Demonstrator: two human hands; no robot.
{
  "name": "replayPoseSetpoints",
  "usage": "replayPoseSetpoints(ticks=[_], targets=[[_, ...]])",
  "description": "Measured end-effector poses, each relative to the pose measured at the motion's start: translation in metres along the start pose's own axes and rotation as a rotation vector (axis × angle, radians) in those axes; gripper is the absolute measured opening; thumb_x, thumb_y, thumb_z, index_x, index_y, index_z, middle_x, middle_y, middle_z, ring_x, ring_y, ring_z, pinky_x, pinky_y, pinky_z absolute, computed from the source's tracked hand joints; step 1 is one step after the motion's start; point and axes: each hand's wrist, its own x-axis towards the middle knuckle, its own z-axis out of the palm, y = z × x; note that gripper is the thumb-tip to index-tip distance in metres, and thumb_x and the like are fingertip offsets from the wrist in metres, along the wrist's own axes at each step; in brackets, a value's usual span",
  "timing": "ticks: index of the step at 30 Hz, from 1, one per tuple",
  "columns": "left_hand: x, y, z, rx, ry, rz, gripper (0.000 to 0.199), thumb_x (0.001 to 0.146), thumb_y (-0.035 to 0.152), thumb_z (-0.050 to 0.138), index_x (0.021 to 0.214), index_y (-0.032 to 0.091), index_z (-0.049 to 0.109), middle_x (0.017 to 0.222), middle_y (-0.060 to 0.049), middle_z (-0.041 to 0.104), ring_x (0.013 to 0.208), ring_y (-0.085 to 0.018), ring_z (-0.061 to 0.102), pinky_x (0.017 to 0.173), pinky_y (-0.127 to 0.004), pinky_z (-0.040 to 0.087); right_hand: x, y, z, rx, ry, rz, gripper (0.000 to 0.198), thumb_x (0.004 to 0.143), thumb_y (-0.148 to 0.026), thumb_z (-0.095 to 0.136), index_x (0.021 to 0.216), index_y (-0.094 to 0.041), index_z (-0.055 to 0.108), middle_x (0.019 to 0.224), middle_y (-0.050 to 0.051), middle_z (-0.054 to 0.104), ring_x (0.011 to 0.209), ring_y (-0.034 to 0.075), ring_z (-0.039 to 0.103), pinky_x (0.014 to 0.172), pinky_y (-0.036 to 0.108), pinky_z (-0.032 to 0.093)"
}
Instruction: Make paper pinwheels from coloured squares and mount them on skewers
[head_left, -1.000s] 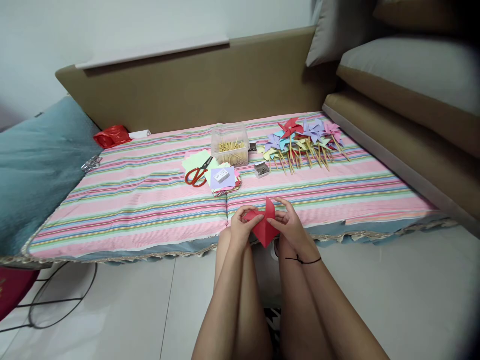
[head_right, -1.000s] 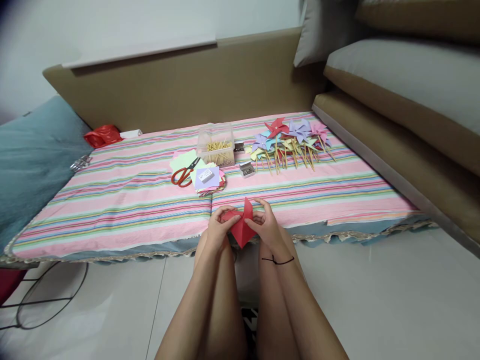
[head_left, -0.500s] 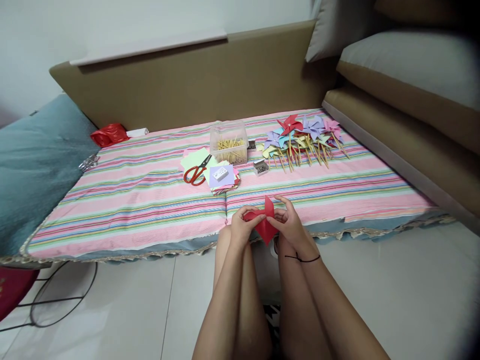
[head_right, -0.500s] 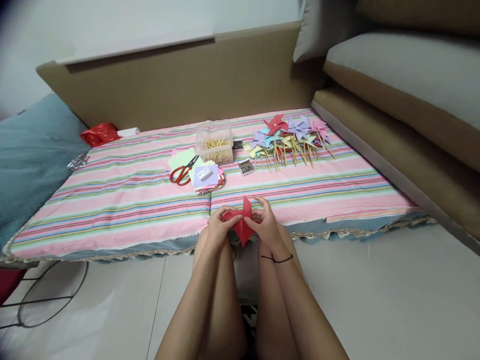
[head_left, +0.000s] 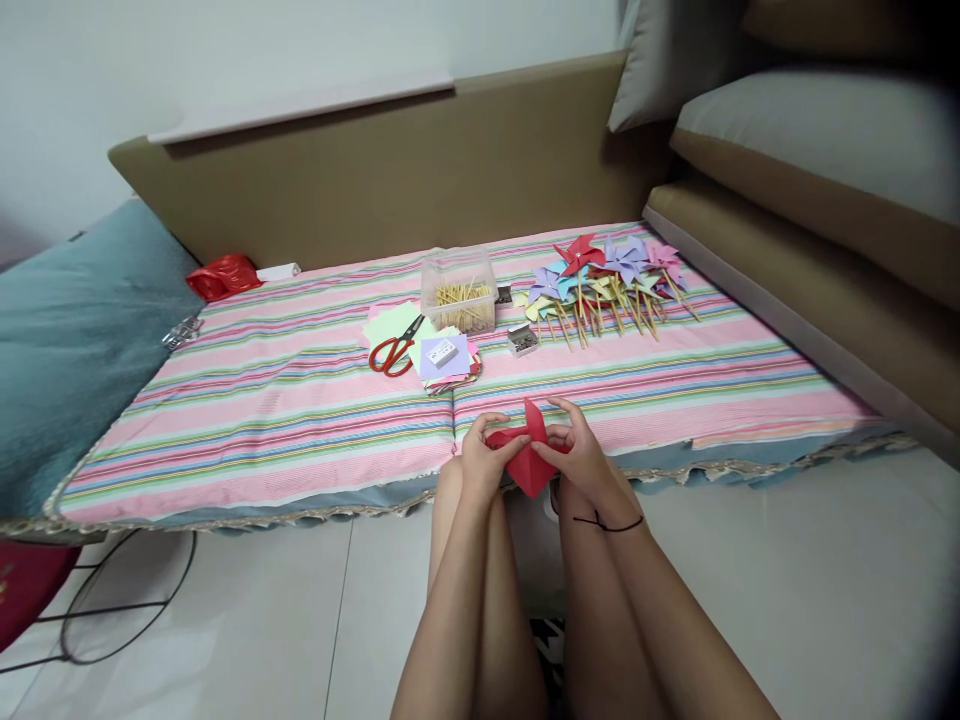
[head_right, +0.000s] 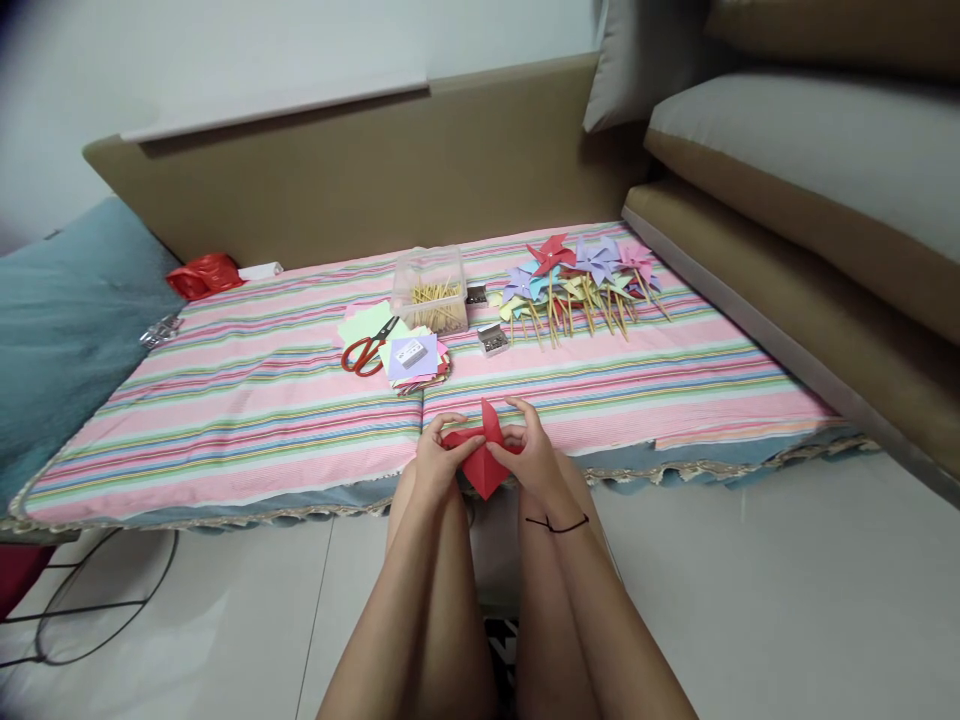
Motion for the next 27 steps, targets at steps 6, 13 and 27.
replayPoseSetpoints(ticks=[6,13,27], targets=[[0.000,-0.002,-0.001,-0.022,-0.009,-0.013,0.041,0.052,0.025,0.084,0.084,0.019,0.058,0.073,0.002,0.066,0.062,-0.015,0.064,0.059,-0.026,0.047,0.000,0.000,0.001,0.038,-0.001,0.030,0.068,0.069,-0.031,0.075,0.127,-0.026,0.039,0.075,-0.002,0.071,0.075,0.022,0.071,0.073,0.038,0.056],[0.002,-0.006,0.000,-0.103,0.017,0.013,0.046,0.052,0.026,0.085,0.088,0.020,0.057,0.080,-0.002,0.069,0.079,-0.020,0.068,0.076,-0.032,0.050,0.002,0.003,0.002,0.111,0.045,0.041,0.067,0.065,-0.029,0.079,0.121,-0.026,0.042,0.071,-0.003,0.071,0.066,0.021,0.069,0.065,0.034,0.055],[-0.004,-0.007,0.003,-0.112,-0.060,-0.096,0.072,0.054,0.029,0.086,0.114,0.022,0.047,0.074,0.003,0.065,0.062,-0.015,0.063,0.062,-0.027,0.049,0.005,0.002,0.003,0.204,0.125,0.035,0.067,0.063,-0.034,0.081,0.117,-0.027,0.041,0.074,-0.003,0.073,0.066,0.020,0.070,0.065,0.033,0.055]])
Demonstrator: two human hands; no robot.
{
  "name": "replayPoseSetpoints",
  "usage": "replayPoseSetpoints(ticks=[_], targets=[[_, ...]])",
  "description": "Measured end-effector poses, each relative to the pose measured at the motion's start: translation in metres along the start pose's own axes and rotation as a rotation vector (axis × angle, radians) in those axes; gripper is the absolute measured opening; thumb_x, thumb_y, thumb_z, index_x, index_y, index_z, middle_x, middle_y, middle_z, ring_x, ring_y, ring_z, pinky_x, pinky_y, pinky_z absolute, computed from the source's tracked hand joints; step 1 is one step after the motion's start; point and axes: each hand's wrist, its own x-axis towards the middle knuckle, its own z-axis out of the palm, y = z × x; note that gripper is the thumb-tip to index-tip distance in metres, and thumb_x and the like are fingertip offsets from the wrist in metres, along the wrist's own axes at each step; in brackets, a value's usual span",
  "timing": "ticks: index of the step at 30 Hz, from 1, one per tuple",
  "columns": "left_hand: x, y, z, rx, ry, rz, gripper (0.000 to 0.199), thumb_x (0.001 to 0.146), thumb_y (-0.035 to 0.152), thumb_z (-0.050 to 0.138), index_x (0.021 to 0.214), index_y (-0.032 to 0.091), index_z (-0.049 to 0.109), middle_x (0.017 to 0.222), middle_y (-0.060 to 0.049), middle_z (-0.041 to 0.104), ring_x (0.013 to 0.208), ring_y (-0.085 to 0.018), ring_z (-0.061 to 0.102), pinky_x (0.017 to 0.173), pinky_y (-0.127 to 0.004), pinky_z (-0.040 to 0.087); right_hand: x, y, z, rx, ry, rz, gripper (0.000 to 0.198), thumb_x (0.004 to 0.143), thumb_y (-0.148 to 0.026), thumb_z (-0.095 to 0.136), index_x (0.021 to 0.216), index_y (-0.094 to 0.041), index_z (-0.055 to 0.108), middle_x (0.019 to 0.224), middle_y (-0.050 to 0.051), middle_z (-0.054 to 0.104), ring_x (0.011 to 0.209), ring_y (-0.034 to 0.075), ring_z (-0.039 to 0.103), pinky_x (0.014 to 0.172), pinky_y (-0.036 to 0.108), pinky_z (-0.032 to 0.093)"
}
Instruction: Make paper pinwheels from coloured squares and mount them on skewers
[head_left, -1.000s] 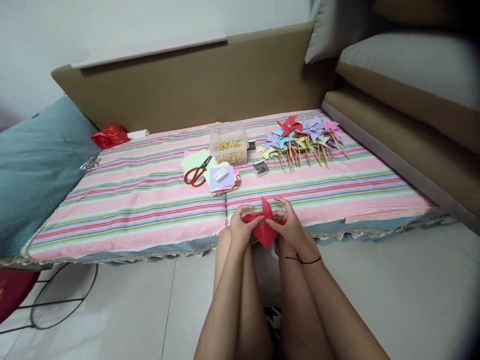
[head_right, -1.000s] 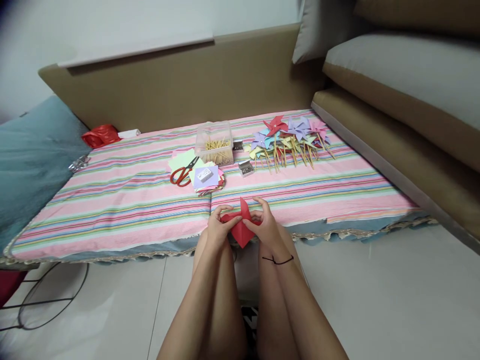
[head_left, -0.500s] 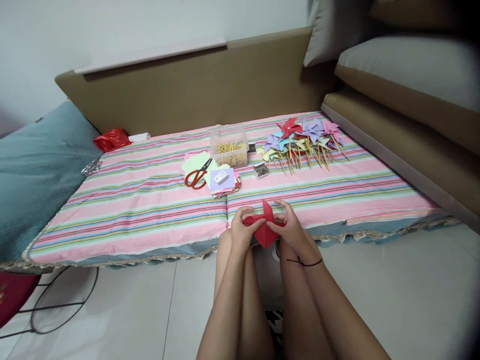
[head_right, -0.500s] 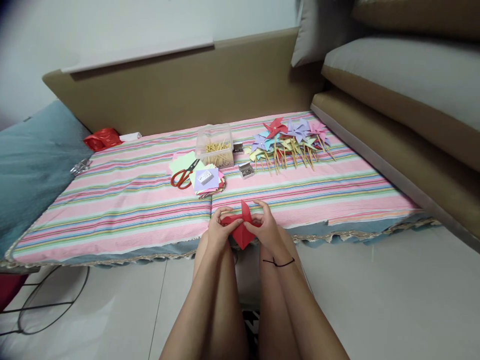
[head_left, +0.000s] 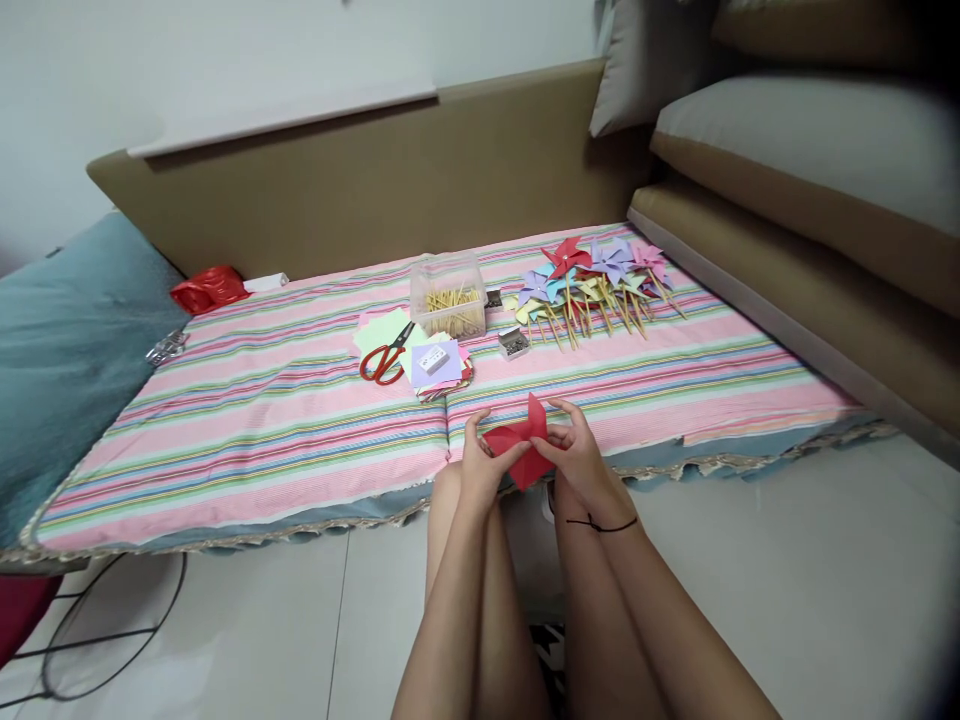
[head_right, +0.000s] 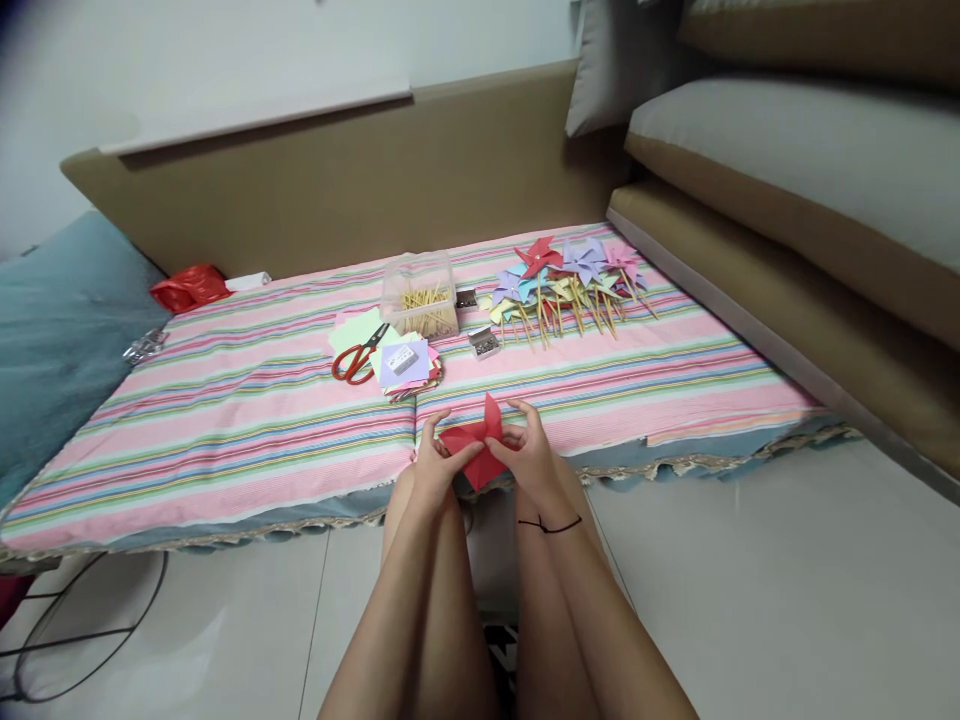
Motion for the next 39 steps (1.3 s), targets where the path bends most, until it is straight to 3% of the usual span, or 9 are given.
replayPoseSetpoints(ticks=[3,10,27,39], targets=[[0.0016,0.0009,0.0000,0.037,0.064,0.028,0.068,0.056,0.029,0.085,0.112,0.022,0.049,0.080,0.002,0.065,0.064,-0.013,0.063,0.062,-0.026,0.049,-0.0003,0.0039,0.0023,-0.027,-0.016,-0.015,0.064,0.066,-0.032,0.079,0.118,-0.027,0.042,0.074,-0.002,0.073,0.068,0.020,0.070,0.066,0.034,0.056],[0.0018,-0.0007,-0.0007,0.077,0.115,0.073,0.063,0.059,0.027,0.081,0.112,0.021,0.049,0.071,0.005,0.062,0.053,-0.010,0.057,0.055,-0.023,0.045,-0.0002,0.0070,0.0005,-0.067,-0.016,-0.033,0.062,0.068,-0.029,0.077,0.119,-0.028,0.043,0.076,-0.002,0.072,0.072,0.021,0.071,0.069,0.035,0.057],[-0.0007,0.0016,-0.0014,0.096,0.099,0.110,0.057,0.063,0.024,0.078,0.111,0.021,0.047,0.063,0.008,0.057,0.050,-0.009,0.052,0.052,-0.021,0.041,-0.0018,0.0017,0.0020,-0.078,-0.042,-0.024,0.063,0.067,-0.030,0.078,0.119,-0.026,0.042,0.075,-0.003,0.071,0.071,0.019,0.069,0.070,0.034,0.055],[-0.0031,0.0032,-0.0003,0.049,0.062,0.116,0.056,0.062,0.025,0.079,0.108,0.023,0.047,0.076,0.005,0.063,0.061,-0.012,0.060,0.061,-0.023,0.047,-0.0039,-0.0020,0.0027,-0.037,-0.072,0.025,0.066,0.065,-0.032,0.079,0.119,-0.028,0.041,0.084,0.000,0.074,0.079,0.023,0.072,0.073,0.038,0.058]])
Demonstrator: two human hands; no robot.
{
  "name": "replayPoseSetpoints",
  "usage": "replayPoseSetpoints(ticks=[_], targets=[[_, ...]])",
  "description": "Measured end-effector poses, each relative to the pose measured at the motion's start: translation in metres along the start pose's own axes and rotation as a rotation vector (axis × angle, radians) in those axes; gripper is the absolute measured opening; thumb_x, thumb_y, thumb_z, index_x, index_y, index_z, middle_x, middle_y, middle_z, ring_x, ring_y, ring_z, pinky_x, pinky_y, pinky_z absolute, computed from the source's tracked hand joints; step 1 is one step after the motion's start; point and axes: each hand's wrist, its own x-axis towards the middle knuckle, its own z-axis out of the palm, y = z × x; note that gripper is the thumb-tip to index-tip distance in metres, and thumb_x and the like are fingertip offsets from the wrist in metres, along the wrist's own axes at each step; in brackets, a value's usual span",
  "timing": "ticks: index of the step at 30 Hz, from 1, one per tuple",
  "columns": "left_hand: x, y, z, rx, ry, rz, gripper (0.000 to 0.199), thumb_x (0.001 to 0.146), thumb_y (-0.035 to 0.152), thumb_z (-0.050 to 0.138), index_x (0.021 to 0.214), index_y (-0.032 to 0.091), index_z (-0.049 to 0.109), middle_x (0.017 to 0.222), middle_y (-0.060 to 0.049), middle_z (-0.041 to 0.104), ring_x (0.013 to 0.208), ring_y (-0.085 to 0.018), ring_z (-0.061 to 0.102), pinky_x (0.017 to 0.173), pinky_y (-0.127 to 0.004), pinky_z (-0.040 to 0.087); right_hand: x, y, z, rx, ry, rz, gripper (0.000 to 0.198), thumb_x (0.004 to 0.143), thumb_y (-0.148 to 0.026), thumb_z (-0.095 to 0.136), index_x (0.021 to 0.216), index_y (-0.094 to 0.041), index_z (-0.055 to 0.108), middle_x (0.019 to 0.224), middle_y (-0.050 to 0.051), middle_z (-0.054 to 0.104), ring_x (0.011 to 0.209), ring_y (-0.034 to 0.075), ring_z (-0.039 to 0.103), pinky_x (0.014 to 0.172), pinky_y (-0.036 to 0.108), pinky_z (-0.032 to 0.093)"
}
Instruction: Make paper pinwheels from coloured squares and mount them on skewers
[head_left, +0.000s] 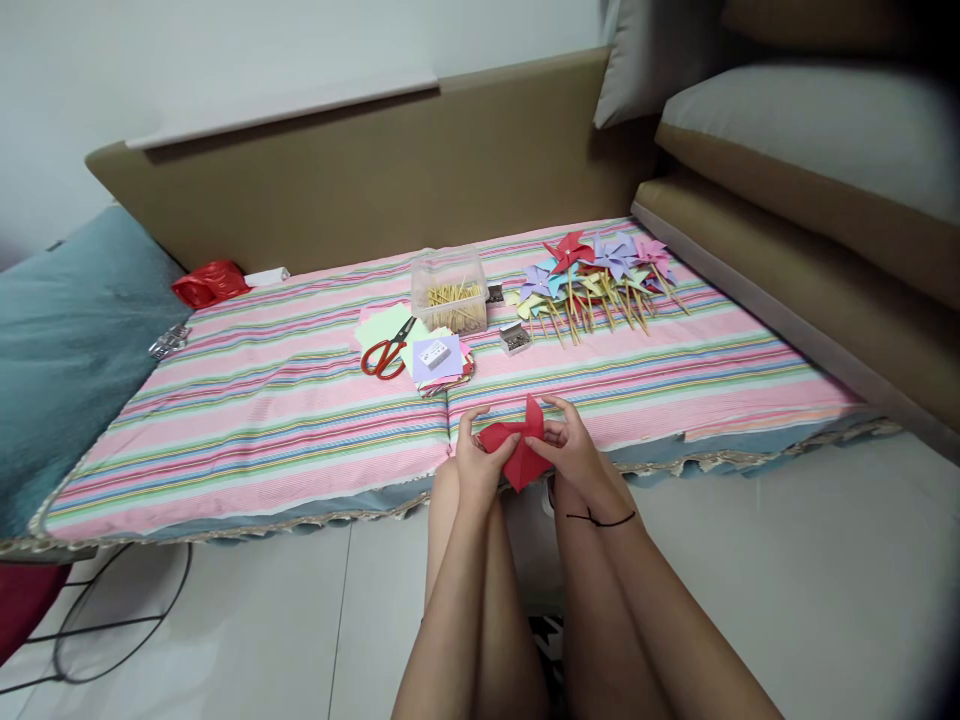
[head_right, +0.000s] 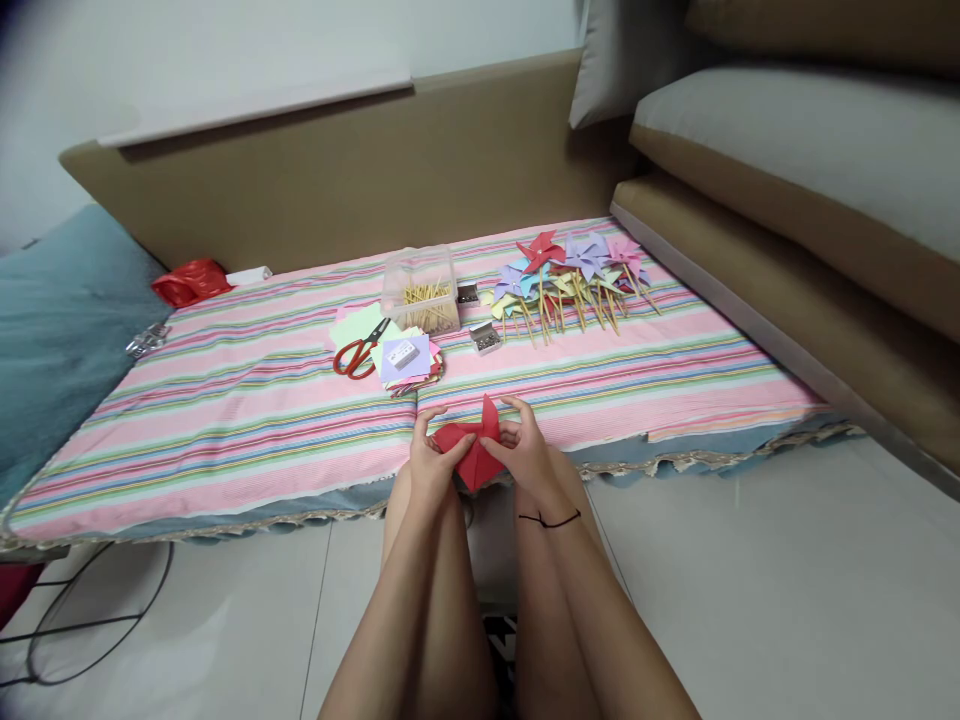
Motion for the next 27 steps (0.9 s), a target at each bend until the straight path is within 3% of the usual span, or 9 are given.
replayPoseSetpoints(ticks=[5,11,16,19,24,27], targets=[[0.001,0.003,0.000,-0.007,-0.019,-0.055,0.052,0.067,0.035,0.076,0.109,0.021,0.049,0.057,0.008,0.057,0.048,-0.011,0.054,0.050,-0.022,0.042,0.001,-0.002,-0.001,0.032,0.022,0.020,0.067,0.062,-0.033,0.081,0.115,-0.028,0.041,0.079,-0.001,0.074,0.071,0.022,0.072,0.067,0.037,0.058],[0.000,-0.001,0.001,-0.024,-0.067,-0.082,0.063,0.059,0.029,0.081,0.112,0.022,0.047,0.070,0.004,0.065,0.062,-0.015,0.063,0.061,-0.026,0.049,0.002,-0.002,-0.002,0.048,0.054,0.021,0.065,0.062,-0.033,0.082,0.113,-0.028,0.041,0.080,-0.001,0.075,0.070,0.021,0.071,0.065,0.034,0.057],[0.000,0.002,0.001,-0.019,-0.025,-0.060,0.055,0.057,0.018,0.079,0.105,0.022,0.052,0.081,0.003,0.066,0.065,-0.013,0.062,0.064,-0.025,0.047,0.001,-0.003,0.000,0.052,0.043,0.038,0.068,0.060,-0.032,0.083,0.114,-0.028,0.042,0.079,-0.002,0.075,0.067,0.021,0.071,0.063,0.034,0.056],[0.000,0.003,0.001,-0.046,-0.015,-0.057,0.055,0.054,0.016,0.079,0.101,0.022,0.052,0.078,0.004,0.065,0.063,-0.012,0.061,0.062,-0.023,0.047,0.000,-0.005,0.001,0.061,0.045,0.045,0.070,0.058,-0.031,0.084,0.114,-0.028,0.042,0.079,-0.002,0.075,0.066,0.021,0.070,0.063,0.034,0.056],[0.003,-0.006,0.001,-0.163,-0.044,-0.113,0.051,0.062,0.034,0.079,0.102,0.022,0.050,0.064,0.005,0.064,0.054,-0.013,0.060,0.055,-0.024,0.046,0.002,-0.005,-0.001,0.105,0.090,0.048,0.068,0.058,-0.035,0.084,0.112,-0.027,0.044,0.081,-0.001,0.075,0.067,0.020,0.070,0.065,0.034,0.055],[0.007,-0.012,0.000,-0.251,-0.009,-0.130,0.038,0.072,0.046,0.071,0.097,0.021,0.054,0.071,0.001,0.067,0.058,-0.013,0.063,0.058,-0.025,0.049,0.005,-0.005,-0.005,0.135,0.154,0.037,0.067,0.057,-0.037,0.084,0.110,-0.028,0.045,0.079,-0.003,0.073,0.065,0.019,0.068,0.065,0.034,0.054]])
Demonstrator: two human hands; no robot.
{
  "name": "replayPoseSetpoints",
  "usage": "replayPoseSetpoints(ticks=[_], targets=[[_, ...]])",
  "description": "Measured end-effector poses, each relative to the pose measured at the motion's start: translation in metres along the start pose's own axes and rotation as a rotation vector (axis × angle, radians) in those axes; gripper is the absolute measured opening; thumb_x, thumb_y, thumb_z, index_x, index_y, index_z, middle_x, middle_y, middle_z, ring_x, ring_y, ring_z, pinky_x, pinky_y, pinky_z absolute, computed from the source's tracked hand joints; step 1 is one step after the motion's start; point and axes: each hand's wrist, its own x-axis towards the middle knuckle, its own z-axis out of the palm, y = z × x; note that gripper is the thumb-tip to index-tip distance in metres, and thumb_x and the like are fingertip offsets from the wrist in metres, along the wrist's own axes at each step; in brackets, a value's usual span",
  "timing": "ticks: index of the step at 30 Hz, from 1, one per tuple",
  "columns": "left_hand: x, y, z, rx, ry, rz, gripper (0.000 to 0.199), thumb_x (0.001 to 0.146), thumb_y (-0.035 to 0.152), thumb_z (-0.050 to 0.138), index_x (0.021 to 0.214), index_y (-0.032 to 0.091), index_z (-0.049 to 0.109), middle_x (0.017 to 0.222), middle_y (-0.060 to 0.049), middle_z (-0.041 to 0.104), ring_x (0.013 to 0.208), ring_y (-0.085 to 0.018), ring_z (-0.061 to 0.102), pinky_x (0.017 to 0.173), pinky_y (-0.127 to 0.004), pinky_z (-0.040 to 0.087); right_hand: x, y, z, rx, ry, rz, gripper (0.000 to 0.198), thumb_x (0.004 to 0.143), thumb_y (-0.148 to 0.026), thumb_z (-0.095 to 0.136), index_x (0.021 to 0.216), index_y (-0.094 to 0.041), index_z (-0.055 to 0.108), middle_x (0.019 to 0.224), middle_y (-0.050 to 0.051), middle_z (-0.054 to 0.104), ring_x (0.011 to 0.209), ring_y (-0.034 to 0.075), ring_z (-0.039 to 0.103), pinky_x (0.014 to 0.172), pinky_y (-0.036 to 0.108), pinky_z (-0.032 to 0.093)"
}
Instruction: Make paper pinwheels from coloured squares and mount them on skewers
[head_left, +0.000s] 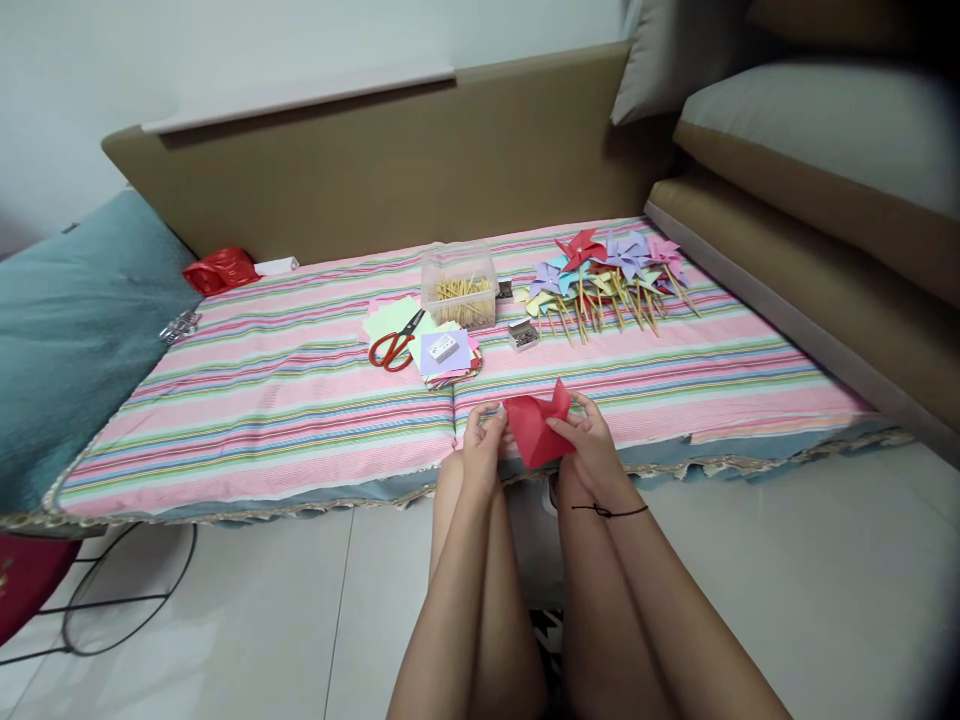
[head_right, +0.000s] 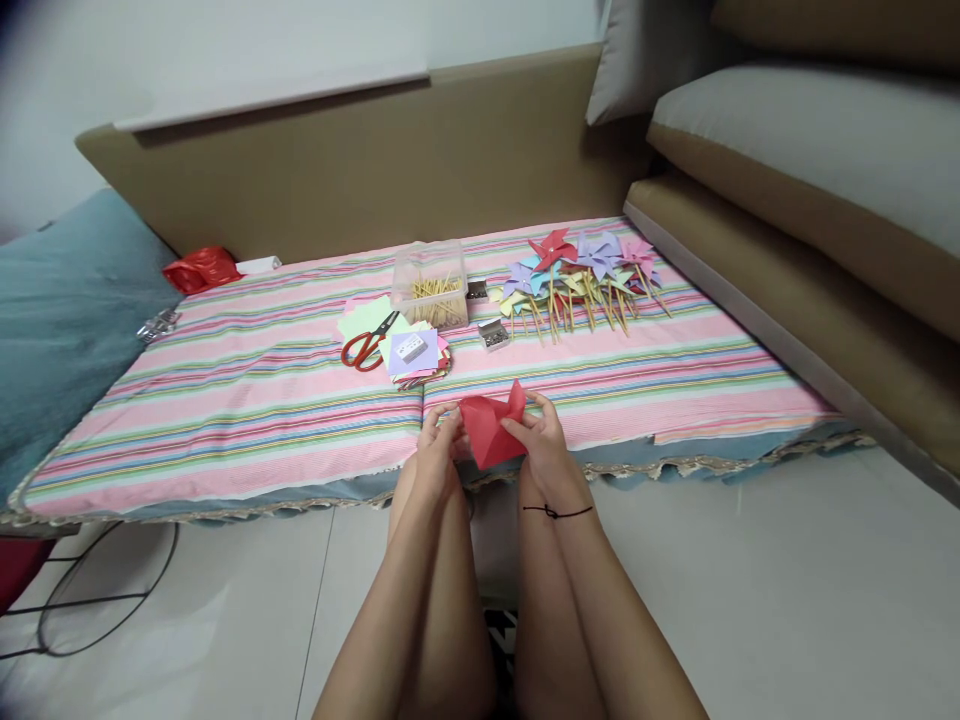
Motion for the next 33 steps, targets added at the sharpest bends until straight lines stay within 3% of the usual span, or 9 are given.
replayPoseSetpoints(ticks=[4,10,18,24,29,33], targets=[[0.003,0.001,-0.002,-0.091,0.037,0.043,0.034,0.074,0.050,0.068,0.085,0.018,0.064,0.085,-0.005,0.071,0.077,-0.015,0.067,0.073,-0.028,0.052,0.001,-0.001,-0.001,0.034,0.042,0.001,0.067,0.056,-0.034,0.084,0.110,-0.027,0.046,0.078,-0.003,0.073,0.062,0.019,0.068,0.064,0.033,0.054],[0.001,0.002,-0.006,-0.139,0.011,0.067,0.028,0.068,0.045,0.074,0.070,0.018,0.069,0.080,-0.004,0.070,0.082,-0.017,0.066,0.080,-0.030,0.050,0.000,0.000,0.002,0.049,0.046,-0.002,0.066,0.055,-0.032,0.085,0.109,-0.027,0.047,0.077,-0.003,0.074,0.063,0.019,0.068,0.063,0.032,0.054],[0.000,0.004,-0.004,-0.125,-0.061,0.072,0.031,0.070,0.044,0.076,0.078,0.020,0.058,0.074,0.000,0.070,0.069,-0.012,0.063,0.073,-0.026,0.048,0.002,0.004,0.002,0.028,0.019,-0.018,0.067,0.054,-0.031,0.086,0.109,-0.028,0.046,0.078,-0.002,0.075,0.064,0.019,0.069,0.062,0.031,0.054],[-0.004,0.005,0.001,0.009,-0.127,0.033,0.036,0.059,0.035,0.085,0.066,0.017,0.055,0.063,0.003,0.060,0.058,-0.008,0.053,0.058,-0.020,0.041,0.002,0.005,0.002,0.002,-0.007,-0.029,0.067,0.055,-0.031,0.085,0.109,-0.028,0.045,0.078,-0.002,0.075,0.065,0.019,0.070,0.060,0.029,0.054],[-0.005,0.009,0.005,0.085,-0.089,0.021,0.036,0.064,0.045,0.080,0.066,0.017,0.058,0.060,0.005,0.050,0.054,-0.007,0.045,0.051,-0.019,0.037,0.001,0.006,0.002,-0.023,-0.015,-0.048,0.067,0.057,-0.031,0.084,0.111,-0.028,0.045,0.078,-0.002,0.075,0.066,0.020,0.070,0.061,0.031,0.055],[-0.004,0.008,0.003,0.091,-0.064,0.031,0.036,0.063,0.046,0.080,0.069,0.018,0.059,0.062,0.005,0.052,0.054,-0.007,0.045,0.050,-0.019,0.035,0.002,0.007,0.003,-0.032,-0.002,-0.069,0.066,0.058,-0.030,0.083,0.110,-0.028,0.044,0.078,-0.002,0.075,0.065,0.019,0.069,0.062,0.031,0.054]])
